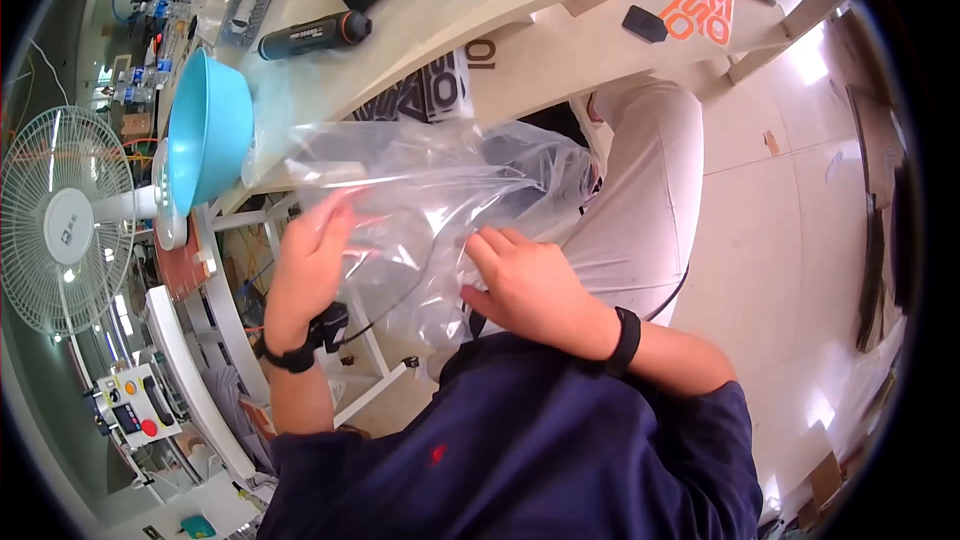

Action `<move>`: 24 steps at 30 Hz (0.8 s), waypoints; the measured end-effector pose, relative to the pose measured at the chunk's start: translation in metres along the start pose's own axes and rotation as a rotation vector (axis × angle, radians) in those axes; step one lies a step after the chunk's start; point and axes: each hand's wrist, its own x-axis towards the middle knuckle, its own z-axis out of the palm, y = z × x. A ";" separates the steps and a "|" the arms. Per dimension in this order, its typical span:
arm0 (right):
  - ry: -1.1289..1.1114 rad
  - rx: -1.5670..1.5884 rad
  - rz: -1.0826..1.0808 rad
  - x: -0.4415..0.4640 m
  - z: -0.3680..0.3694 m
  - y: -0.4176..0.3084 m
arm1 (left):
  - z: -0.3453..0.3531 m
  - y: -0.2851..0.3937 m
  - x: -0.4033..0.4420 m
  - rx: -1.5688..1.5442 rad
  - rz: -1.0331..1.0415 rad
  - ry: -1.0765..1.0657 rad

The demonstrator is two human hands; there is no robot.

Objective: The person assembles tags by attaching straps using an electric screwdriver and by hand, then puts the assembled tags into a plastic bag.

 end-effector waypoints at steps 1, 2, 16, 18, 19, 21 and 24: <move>-0.068 0.033 -0.028 -0.002 -0.005 -0.004 | -0.006 0.007 -0.015 0.005 0.016 0.041; -0.067 0.036 -0.016 -0.006 -0.008 -0.008 | -0.016 0.013 -0.029 0.008 0.034 0.084; -0.200 0.643 0.034 0.016 0.047 0.023 | -0.021 0.011 -0.068 -0.068 0.441 -0.708; -0.149 0.633 -0.105 0.012 0.061 0.036 | 0.015 0.019 -0.052 0.524 0.452 -0.418; -0.106 0.613 -0.246 0.010 0.066 0.044 | 0.028 0.009 -0.049 0.528 0.452 -0.425; -0.070 0.857 -0.192 0.020 0.049 0.040 | 0.050 -0.031 -0.043 0.468 0.353 -0.160; -0.076 1.166 -0.090 0.014 0.060 0.044 | 0.076 -0.049 -0.034 0.427 0.305 0.035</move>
